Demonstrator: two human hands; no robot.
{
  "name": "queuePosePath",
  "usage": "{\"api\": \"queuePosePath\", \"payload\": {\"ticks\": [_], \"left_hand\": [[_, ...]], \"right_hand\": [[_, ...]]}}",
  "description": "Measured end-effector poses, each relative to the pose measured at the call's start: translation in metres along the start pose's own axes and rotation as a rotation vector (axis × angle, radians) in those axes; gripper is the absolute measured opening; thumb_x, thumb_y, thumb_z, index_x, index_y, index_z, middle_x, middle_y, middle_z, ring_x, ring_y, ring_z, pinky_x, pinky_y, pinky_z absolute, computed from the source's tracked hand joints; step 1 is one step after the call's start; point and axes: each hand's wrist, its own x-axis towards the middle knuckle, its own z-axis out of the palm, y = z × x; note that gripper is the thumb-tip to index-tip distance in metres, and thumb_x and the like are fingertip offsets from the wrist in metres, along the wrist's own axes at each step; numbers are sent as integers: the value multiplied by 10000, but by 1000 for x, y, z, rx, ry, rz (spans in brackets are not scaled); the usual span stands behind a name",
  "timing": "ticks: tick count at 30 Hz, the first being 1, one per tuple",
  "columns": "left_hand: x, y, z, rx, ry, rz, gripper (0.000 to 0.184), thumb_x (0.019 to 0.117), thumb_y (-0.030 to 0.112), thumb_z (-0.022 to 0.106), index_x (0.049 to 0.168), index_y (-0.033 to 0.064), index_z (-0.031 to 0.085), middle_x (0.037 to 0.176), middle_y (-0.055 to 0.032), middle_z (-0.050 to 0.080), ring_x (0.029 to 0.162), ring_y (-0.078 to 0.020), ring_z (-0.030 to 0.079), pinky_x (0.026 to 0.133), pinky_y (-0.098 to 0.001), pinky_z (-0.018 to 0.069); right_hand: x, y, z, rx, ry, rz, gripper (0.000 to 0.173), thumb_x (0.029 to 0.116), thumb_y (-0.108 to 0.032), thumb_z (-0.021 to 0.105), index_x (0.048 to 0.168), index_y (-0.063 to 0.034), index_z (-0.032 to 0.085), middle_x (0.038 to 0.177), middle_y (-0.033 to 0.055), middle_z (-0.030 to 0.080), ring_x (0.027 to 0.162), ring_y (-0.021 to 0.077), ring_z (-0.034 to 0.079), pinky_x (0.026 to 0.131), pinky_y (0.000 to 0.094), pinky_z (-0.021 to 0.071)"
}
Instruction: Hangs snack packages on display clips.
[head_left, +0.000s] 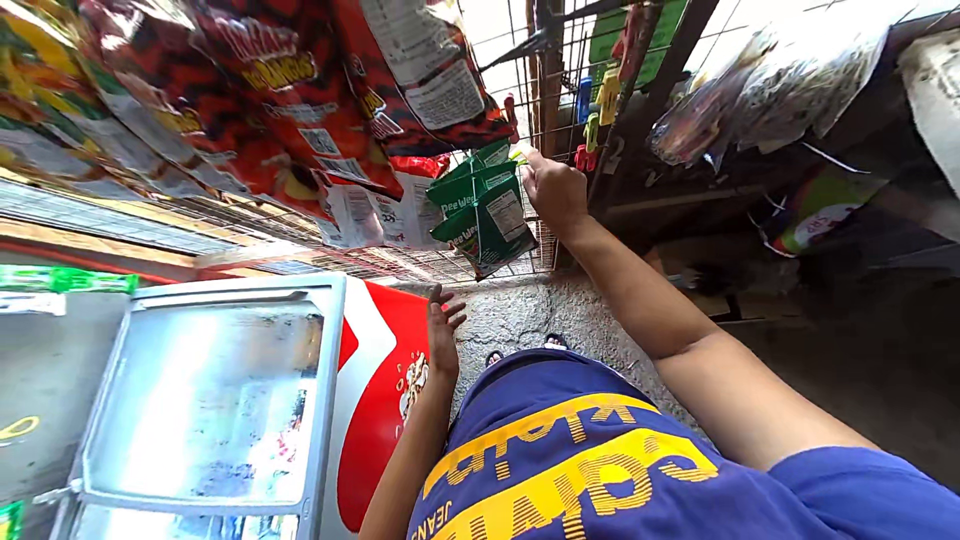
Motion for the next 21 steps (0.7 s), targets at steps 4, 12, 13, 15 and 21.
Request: {"api": "queuePosePath", "payload": {"ticks": [4, 12, 13, 15, 21], "left_hand": [[-16, -9, -13, 0, -16, -93, 679, 1076, 406, 77, 1537, -30, 318, 1420, -230, 529, 1138, -259, 654, 942, -407, 551], [-22, -15, -19, 21, -85, -110, 617, 1082, 347, 169, 1503, -51, 381, 1338, -218, 582, 1087, -252, 672, 912, -402, 572], [-22, -15, -19, 20, -99, -112, 599, 1086, 334, 187, 1503, -50, 382, 1335, -215, 584, 1086, -250, 671, 911, -405, 572], [-24, -11, -23, 21, -111, -117, 546, 1101, 289, 208, 1491, -39, 402, 1312, -199, 597, 1070, -232, 675, 898, -391, 576], [-19, -13, -22, 15, -150, -103, 493, 1104, 245, 257, 1467, -39, 435, 1258, -181, 631, 1025, -216, 697, 871, -375, 593]], "right_hand": [[15, -16, -17, -175, -292, 81, 408, 1080, -182, 397, 1448, -75, 539, 969, 259, 715, 921, 474, 708, 730, 602, 537], [18, -1, -34, -110, -312, -115, 380, 1103, -193, 407, 1411, 2, 515, 968, 322, 680, 910, 535, 686, 764, 655, 534], [14, 3, -34, -91, -263, -142, 385, 1104, -205, 409, 1411, 0, 520, 935, 321, 678, 873, 538, 686, 740, 655, 537], [4, 6, -30, -63, -182, -163, 396, 1106, -227, 414, 1386, 30, 525, 886, 318, 679, 821, 545, 689, 707, 662, 543], [-46, 37, -44, 560, -129, 140, 336, 1113, -224, 430, 1325, 6, 551, 811, 107, 735, 653, 201, 733, 655, 391, 632]]}}
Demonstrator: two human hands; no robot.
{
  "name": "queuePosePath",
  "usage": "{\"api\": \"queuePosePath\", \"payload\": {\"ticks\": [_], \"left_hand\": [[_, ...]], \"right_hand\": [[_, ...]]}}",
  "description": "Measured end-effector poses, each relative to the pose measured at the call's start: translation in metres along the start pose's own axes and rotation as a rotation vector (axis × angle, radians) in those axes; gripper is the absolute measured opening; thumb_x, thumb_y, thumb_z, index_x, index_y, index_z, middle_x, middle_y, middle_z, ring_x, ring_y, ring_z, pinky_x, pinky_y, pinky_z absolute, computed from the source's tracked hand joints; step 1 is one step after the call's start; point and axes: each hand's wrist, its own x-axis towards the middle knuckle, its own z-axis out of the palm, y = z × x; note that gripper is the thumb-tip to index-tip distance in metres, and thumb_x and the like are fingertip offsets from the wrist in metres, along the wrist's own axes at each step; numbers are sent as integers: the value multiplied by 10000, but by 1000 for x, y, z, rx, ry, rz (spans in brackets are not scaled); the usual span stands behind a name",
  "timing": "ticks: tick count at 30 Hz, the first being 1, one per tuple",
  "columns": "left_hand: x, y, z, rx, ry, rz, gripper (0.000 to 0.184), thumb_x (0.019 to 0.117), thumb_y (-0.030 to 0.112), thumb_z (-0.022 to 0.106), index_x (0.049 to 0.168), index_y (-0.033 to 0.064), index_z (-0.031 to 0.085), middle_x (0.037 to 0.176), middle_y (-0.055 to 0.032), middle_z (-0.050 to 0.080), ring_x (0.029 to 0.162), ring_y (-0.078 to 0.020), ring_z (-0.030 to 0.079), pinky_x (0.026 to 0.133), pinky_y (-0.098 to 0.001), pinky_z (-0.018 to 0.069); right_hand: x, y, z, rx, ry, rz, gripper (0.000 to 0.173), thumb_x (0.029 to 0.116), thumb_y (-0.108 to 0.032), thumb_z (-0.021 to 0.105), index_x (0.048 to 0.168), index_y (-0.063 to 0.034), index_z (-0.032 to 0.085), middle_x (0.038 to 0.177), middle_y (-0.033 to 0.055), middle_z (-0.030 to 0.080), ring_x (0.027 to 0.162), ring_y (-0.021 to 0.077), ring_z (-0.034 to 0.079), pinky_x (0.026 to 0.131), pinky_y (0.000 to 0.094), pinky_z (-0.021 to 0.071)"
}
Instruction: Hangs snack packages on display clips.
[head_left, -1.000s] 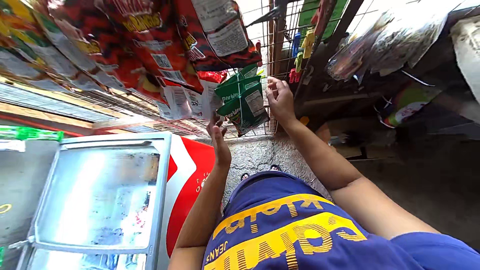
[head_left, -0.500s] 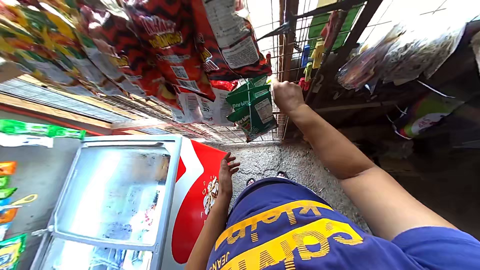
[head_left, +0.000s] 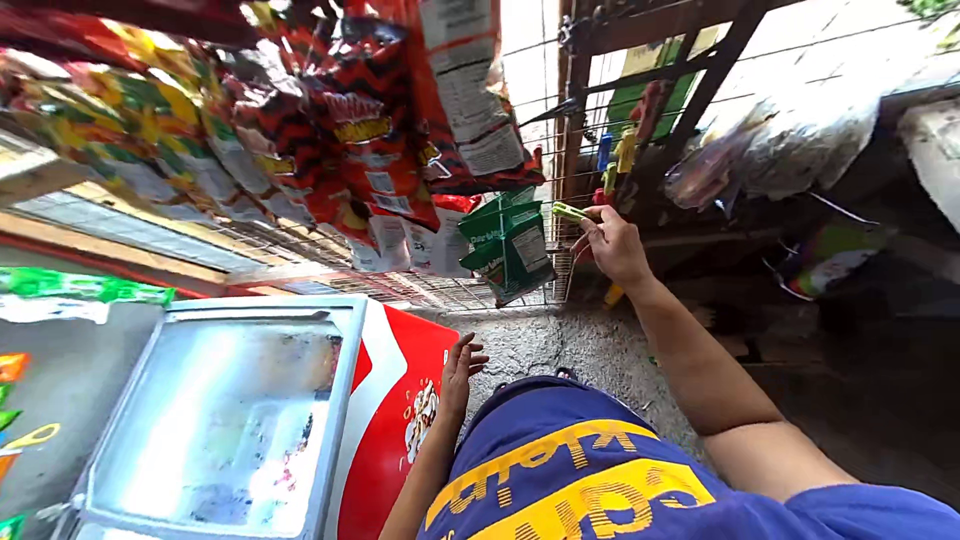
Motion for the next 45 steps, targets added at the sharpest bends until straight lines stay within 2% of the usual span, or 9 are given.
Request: {"api": "queuePosePath", "payload": {"ticks": [5, 9, 15, 22, 31, 34, 37, 41, 45], "left_hand": [[7, -1, 7, -36, -28, -53, 455, 1109, 222, 298, 1456, -31, 449, 1231, -167, 640, 1004, -205, 695, 857, -360, 590], [13, 4, 18, -37, -90, -65, 427, 1110, 198, 330, 1445, -34, 460, 1200, -156, 652, 987, -193, 695, 850, -349, 588], [9, 0, 15, -23, -120, -67, 416, 1098, 193, 367, 1428, -31, 483, 1182, -146, 658, 989, -190, 693, 859, -353, 586], [0, -11, 1, -49, -4, -76, 409, 1096, 203, 368, 1393, -30, 525, 1154, -154, 678, 957, -202, 704, 833, -362, 594], [-1, -11, 2, -82, -7, -105, 372, 1094, 175, 404, 1369, -32, 545, 1151, -154, 675, 952, -198, 700, 833, -354, 588], [-2, -9, 2, -83, -25, -96, 366, 1089, 170, 415, 1355, -38, 557, 1151, -157, 674, 968, -207, 696, 843, -365, 584], [-4, -8, 2, -73, -45, -89, 361, 1090, 160, 418, 1355, -41, 558, 1158, -168, 674, 979, -217, 696, 855, -381, 584], [-8, -7, -1, -66, -69, -98, 370, 1089, 176, 442, 1378, -26, 551, 1211, -179, 665, 1003, -220, 691, 895, -403, 572], [-13, -4, -9, -85, -71, -90, 389, 1084, 195, 462, 1399, -18, 544, 1274, -201, 639, 1044, -247, 678, 918, -427, 557]], "right_hand": [[-10, -14, -7, 741, 138, 200, 268, 1114, -190, 413, 1276, -25, 549, 682, -21, 652, 516, 47, 616, 497, 201, 541], [9, -36, -4, 962, 169, 207, 221, 1119, -192, 400, 1192, -58, 560, 690, -32, 644, 486, 29, 566, 468, 167, 499], [14, -52, 11, 1047, 191, 204, 199, 1118, -200, 406, 1189, -66, 535, 680, -31, 618, 479, 18, 541, 462, 155, 480], [21, -89, -13, 1171, 231, -147, 213, 1112, -174, 394, 1162, -102, 589, 647, -73, 621, 482, -7, 545, 473, 139, 484], [74, -149, -51, 1137, 273, -330, 216, 1111, -163, 400, 1162, -62, 584, 618, -68, 600, 465, -1, 542, 467, 145, 491], [90, -171, -58, 1141, 299, -338, 170, 1110, -156, 412, 1106, -72, 560, 630, -55, 598, 470, 8, 544, 469, 150, 493], [95, -186, -66, 1087, 327, -323, 198, 1111, -167, 413, 1158, -56, 570, 663, -62, 608, 503, 7, 550, 493, 156, 497], [97, -187, -73, 1026, 300, -311, 187, 1103, -215, 435, 1115, -158, 613, 687, -118, 648, 514, -14, 550, 499, 155, 481], [90, -180, -66, 1043, 311, -236, 139, 1092, -271, 481, 1110, -206, 602, 676, -140, 570, 502, -31, 494, 495, 128, 442]]}}
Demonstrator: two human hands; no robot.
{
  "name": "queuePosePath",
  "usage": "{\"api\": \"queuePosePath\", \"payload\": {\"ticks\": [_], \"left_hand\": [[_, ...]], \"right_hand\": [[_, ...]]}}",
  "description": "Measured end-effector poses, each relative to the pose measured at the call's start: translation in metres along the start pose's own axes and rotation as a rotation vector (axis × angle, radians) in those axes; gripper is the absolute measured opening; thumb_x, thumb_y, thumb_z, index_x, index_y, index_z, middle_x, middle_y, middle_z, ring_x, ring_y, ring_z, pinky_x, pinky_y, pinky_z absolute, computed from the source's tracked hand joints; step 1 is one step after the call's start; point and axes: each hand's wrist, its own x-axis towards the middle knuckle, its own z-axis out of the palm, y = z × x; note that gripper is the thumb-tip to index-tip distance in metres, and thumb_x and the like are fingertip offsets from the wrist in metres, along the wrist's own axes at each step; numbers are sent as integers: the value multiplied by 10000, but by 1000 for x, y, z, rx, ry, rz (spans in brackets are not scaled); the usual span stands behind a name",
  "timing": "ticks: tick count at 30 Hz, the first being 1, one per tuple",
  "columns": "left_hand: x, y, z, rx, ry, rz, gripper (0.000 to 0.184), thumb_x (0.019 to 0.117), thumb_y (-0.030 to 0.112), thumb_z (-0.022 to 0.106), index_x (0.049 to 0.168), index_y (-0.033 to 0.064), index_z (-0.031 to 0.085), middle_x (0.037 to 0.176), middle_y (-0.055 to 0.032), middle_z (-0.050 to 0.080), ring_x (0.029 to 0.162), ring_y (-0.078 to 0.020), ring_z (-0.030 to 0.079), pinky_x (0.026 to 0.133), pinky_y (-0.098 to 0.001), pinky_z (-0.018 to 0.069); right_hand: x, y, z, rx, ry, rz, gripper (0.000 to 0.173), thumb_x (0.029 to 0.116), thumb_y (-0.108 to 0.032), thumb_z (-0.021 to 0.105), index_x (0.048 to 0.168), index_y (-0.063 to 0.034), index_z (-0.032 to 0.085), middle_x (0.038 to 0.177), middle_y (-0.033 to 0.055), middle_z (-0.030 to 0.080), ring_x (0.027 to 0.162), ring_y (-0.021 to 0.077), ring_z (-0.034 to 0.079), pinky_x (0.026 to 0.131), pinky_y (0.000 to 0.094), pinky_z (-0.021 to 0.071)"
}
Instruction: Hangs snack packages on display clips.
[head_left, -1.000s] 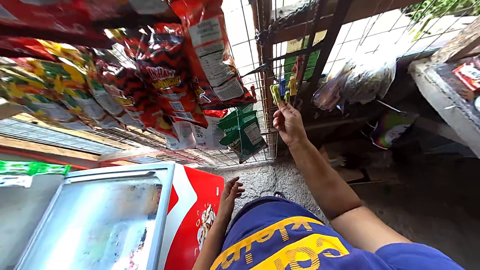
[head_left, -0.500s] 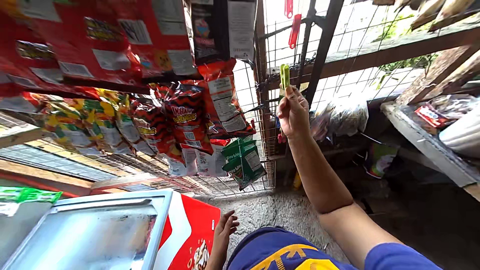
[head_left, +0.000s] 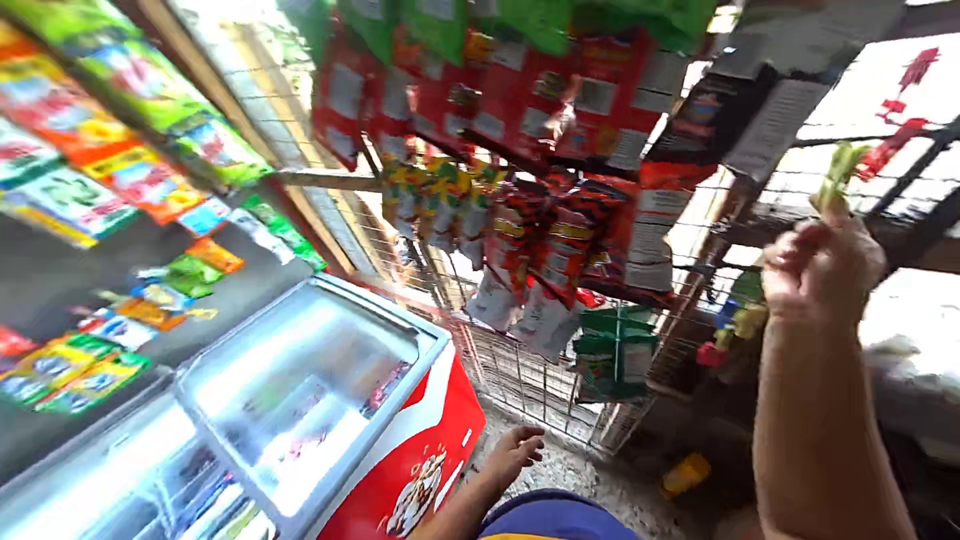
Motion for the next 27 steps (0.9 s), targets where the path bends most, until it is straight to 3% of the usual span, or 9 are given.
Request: {"api": "queuePosePath", "payload": {"ticks": [8, 11, 14, 18, 23, 27], "left_hand": [[-13, -17, -11, -10, 25, -54, 370, 1086, 165, 460, 1389, -32, 537, 1257, -205, 638, 1013, -245, 682, 891, -417, 568], [-14, -22, -14, 3, 54, -75, 360, 1088, 158, 453, 1376, -38, 546, 1214, -210, 653, 996, -253, 686, 873, -417, 571], [-12, -31, -18, 35, 44, -77, 364, 1088, 158, 440, 1371, -43, 548, 1203, -210, 654, 996, -251, 687, 871, -416, 575], [-5, -43, -16, 46, -4, -99, 364, 1094, 160, 432, 1371, -46, 549, 1185, -208, 663, 990, -253, 695, 868, -412, 583], [1, -42, -22, 152, -132, -131, 371, 1094, 148, 416, 1375, -62, 539, 1175, -199, 667, 979, -211, 692, 865, -375, 580], [18, -31, -35, 258, -290, -163, 370, 1090, 128, 411, 1378, -70, 531, 1200, -192, 656, 995, -174, 684, 883, -336, 573]], "right_hand": [[17, -4, 13, 29, -17, -62, 184, 1094, -266, 467, 963, -223, 588, 606, -153, 560, 463, -42, 480, 460, 132, 436], [16, 0, 7, 40, -74, -54, 197, 1114, -269, 402, 1101, -182, 579, 650, -132, 577, 490, -23, 497, 481, 150, 456], [18, 5, 0, 44, -112, -61, 285, 1117, -242, 392, 1356, -127, 496, 786, -79, 671, 521, -4, 535, 492, 154, 473], [5, 2, -1, 5, -77, -84, 369, 1117, -234, 389, 1443, -74, 455, 849, -17, 717, 525, 19, 576, 498, 162, 498], [-58, 37, -33, -152, -13, -135, 338, 1111, -179, 347, 1365, -25, 509, 772, -31, 675, 531, 40, 596, 503, 195, 529], [-148, 102, -91, -404, 67, 88, 307, 1096, -177, 383, 1267, -21, 584, 780, -16, 696, 554, 56, 618, 520, 236, 552]]}}
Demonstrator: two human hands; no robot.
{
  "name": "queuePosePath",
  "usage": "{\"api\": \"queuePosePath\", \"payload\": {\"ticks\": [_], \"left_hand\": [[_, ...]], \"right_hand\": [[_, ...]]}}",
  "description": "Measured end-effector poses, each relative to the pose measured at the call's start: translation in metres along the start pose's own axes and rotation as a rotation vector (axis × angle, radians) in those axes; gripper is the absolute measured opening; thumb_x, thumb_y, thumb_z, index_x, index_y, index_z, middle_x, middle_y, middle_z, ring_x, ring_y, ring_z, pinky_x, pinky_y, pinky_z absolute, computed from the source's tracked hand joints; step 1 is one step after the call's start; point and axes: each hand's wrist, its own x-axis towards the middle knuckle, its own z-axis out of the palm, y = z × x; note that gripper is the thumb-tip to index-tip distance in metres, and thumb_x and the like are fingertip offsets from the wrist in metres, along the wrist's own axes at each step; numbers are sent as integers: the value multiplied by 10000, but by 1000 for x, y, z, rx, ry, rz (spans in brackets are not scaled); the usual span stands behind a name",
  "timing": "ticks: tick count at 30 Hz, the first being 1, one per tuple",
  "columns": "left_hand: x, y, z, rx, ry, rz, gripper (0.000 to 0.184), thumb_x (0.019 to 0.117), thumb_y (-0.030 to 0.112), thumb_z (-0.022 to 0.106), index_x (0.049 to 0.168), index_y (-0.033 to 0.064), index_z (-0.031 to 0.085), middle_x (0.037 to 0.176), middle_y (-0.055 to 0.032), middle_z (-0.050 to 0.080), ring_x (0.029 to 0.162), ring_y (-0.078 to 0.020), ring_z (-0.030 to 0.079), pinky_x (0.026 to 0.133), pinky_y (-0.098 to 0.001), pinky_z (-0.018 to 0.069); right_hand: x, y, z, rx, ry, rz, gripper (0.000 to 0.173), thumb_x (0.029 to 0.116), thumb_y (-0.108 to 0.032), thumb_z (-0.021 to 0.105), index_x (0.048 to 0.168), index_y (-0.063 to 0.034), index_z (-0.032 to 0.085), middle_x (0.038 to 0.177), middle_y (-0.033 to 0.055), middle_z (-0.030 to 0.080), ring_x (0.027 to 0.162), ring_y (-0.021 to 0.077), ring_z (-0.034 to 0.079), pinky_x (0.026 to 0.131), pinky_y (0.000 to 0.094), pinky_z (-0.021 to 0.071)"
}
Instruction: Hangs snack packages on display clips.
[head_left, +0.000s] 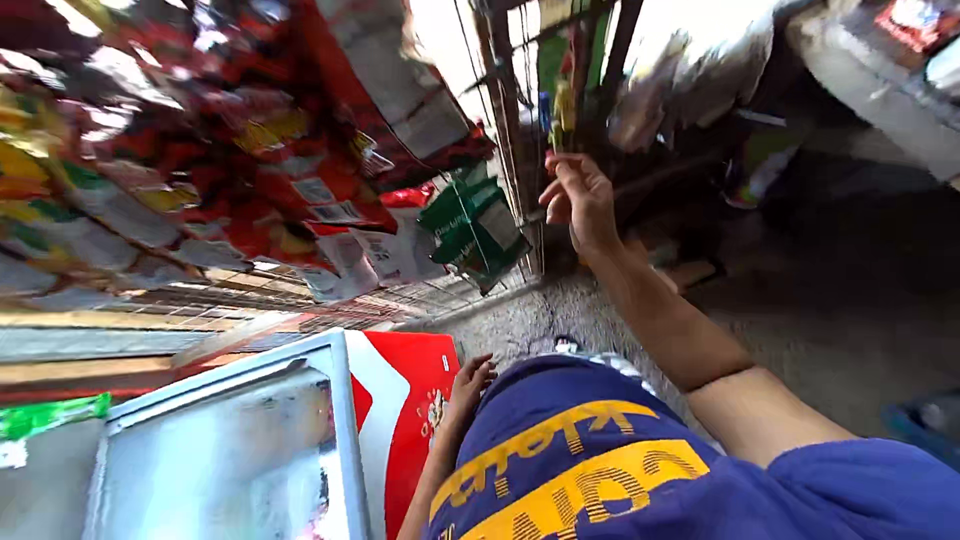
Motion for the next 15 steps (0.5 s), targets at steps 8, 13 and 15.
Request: {"api": "queuePosePath", "payload": {"ticks": [8, 13, 15], "left_hand": [[36, 14, -39, 334, -314, -41, 378, 1088, 96, 384, 1386, -103, 504, 1252, -239, 631, 996, -196, 685, 874, -344, 567], [73, -9, -34, 654, -630, 1, 371, 1076, 91, 423, 1362, -129, 512, 1268, -252, 630, 1044, -159, 669, 932, -306, 539], [91, -17, -26, 780, -770, 11, 379, 1070, 113, 454, 1353, -126, 533, 1297, -270, 626, 1140, -222, 653, 1010, -356, 512]], "right_hand": [[-261, 153, -75, -444, 9, 996, 303, 1084, -103, 462, 1324, 55, 557, 1095, 213, 690, 859, 256, 680, 800, 433, 553], [-376, 165, -94, -608, 100, 1183, 324, 1030, -98, 553, 1296, 77, 615, 1263, 303, 640, 1219, 450, 603, 1065, 615, 431], [-403, 163, -97, -580, 321, 1198, 336, 1043, -127, 534, 1319, 49, 609, 1258, 276, 653, 1215, 420, 618, 1061, 596, 455]]}}
